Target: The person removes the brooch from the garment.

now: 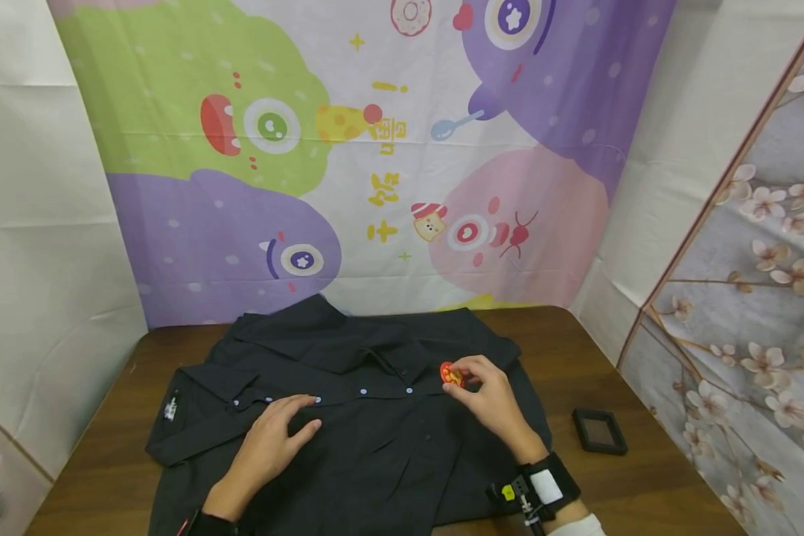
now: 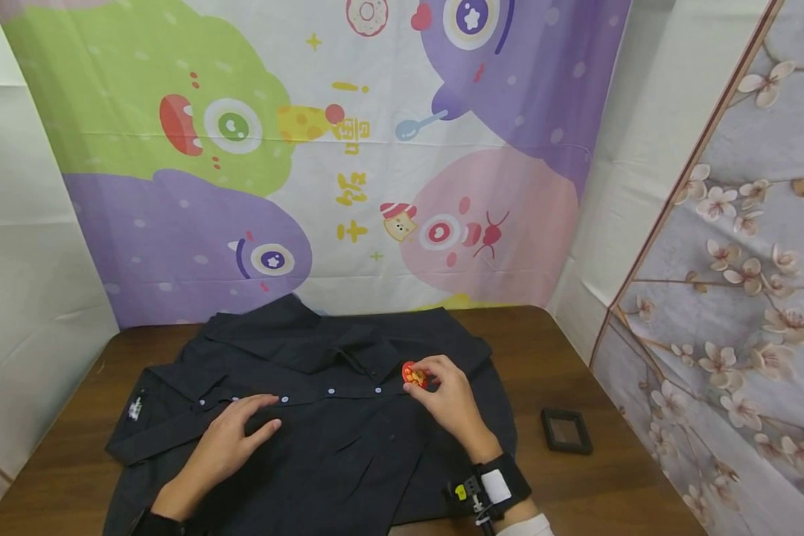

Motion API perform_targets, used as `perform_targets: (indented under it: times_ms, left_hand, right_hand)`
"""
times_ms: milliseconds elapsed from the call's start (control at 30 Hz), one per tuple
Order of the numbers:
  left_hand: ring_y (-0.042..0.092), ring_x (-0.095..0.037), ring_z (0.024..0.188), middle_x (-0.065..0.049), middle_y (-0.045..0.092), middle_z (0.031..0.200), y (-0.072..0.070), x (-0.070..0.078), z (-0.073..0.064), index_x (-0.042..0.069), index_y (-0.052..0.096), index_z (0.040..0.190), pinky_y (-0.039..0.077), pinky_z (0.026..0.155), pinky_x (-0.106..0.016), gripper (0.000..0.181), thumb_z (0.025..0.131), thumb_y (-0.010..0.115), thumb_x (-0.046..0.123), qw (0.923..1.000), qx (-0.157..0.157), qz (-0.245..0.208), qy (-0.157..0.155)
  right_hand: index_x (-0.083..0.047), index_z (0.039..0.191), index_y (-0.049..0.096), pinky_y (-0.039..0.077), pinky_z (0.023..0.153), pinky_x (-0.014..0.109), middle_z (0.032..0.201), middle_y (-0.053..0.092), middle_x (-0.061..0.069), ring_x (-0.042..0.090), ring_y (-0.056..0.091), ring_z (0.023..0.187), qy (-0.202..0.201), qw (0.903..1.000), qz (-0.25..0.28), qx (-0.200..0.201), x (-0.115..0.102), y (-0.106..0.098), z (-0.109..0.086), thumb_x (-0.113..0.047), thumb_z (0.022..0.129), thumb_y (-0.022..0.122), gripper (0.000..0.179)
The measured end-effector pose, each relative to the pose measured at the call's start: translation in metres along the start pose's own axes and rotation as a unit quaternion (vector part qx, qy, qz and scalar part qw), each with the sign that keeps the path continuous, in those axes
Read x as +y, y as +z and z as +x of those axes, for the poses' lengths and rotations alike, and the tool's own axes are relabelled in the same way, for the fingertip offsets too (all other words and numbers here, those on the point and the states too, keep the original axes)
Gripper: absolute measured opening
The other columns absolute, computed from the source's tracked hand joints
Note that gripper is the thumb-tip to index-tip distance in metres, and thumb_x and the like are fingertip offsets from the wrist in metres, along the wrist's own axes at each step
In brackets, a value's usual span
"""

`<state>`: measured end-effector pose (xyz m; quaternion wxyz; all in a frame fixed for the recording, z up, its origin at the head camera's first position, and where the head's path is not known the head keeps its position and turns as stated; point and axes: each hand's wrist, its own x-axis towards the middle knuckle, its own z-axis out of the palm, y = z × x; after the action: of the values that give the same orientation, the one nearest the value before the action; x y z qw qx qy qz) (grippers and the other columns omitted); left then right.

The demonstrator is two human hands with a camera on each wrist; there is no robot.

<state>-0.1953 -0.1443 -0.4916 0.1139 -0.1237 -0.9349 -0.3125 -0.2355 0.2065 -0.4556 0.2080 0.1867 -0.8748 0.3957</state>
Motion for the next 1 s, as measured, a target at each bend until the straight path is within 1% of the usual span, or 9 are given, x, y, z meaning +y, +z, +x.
perform_targets:
  times_ms: [267, 433, 667, 800, 1000]
  left_hand:
    - [0.058, -0.034, 0.121, -0.013, 0.064, 0.128, 0.000, 0.000, 0.001, 0.009, 0.067, 0.121, 0.045, 0.100, -0.057, 0.038, 0.088, 0.072, 0.026, 1.0000, 0.002, -0.003, 0.001]
    - [0.057, -0.036, 0.121, -0.014, 0.063, 0.129, 0.000, -0.001, 0.000, 0.009, 0.066, 0.123, 0.044, 0.101, -0.058, 0.039, 0.089, 0.071, 0.027, 1.0000, -0.006, -0.002, -0.006]
    - [0.057, -0.035, 0.121, -0.014, 0.064, 0.128, 0.000, -0.001, -0.001, 0.009, 0.066, 0.123, 0.043, 0.102, -0.058, 0.039, 0.089, 0.071, 0.027, 0.9999, -0.008, -0.001, -0.010]
    - [0.057, -0.035, 0.122, -0.014, 0.064, 0.128, 0.000, 0.000, -0.002, 0.009, 0.066, 0.122, 0.043, 0.102, -0.058, 0.038, 0.089, 0.071, 0.027, 0.9999, -0.009, -0.002, -0.010]
    - [0.056, -0.036, 0.122, -0.014, 0.064, 0.128, -0.002, 0.001, 0.000, 0.009, 0.066, 0.122, 0.042, 0.103, -0.058, 0.037, 0.090, 0.070, 0.025, 0.9999, -0.012, -0.002, -0.010]
  right_hand:
    - [-0.007, 0.097, 0.072, 0.059, 0.074, 0.034, 0.101, 0.068, 0.006, 0.020, 0.066, 0.089, 0.000, 0.9999, 0.005, 0.009, 0.002, -0.003, -0.002, -0.013, 0.073, 0.086, 0.028]
    - [-0.007, 0.097, 0.072, 0.059, 0.073, 0.033, 0.101, 0.068, 0.006, 0.020, 0.066, 0.088, 0.005, 0.9999, 0.004, 0.011, 0.004, -0.004, -0.004, -0.012, 0.073, 0.086, 0.028]
    - [-0.007, 0.098, 0.072, 0.059, 0.074, 0.034, 0.101, 0.068, 0.006, 0.020, 0.066, 0.089, 0.007, 0.9999, -0.005, 0.009, 0.005, -0.006, -0.004, -0.014, 0.073, 0.085, 0.029]
    - [-0.006, 0.098, 0.072, 0.059, 0.075, 0.037, 0.102, 0.068, 0.006, 0.020, 0.066, 0.090, 0.008, 0.9999, -0.011, 0.009, 0.005, -0.010, -0.004, -0.013, 0.073, 0.085, 0.029]
    - [-0.007, 0.099, 0.073, 0.059, 0.076, 0.036, 0.103, 0.068, 0.005, 0.020, 0.066, 0.091, 0.013, 0.9995, -0.027, 0.012, 0.006, -0.014, -0.003, -0.014, 0.073, 0.086, 0.030]
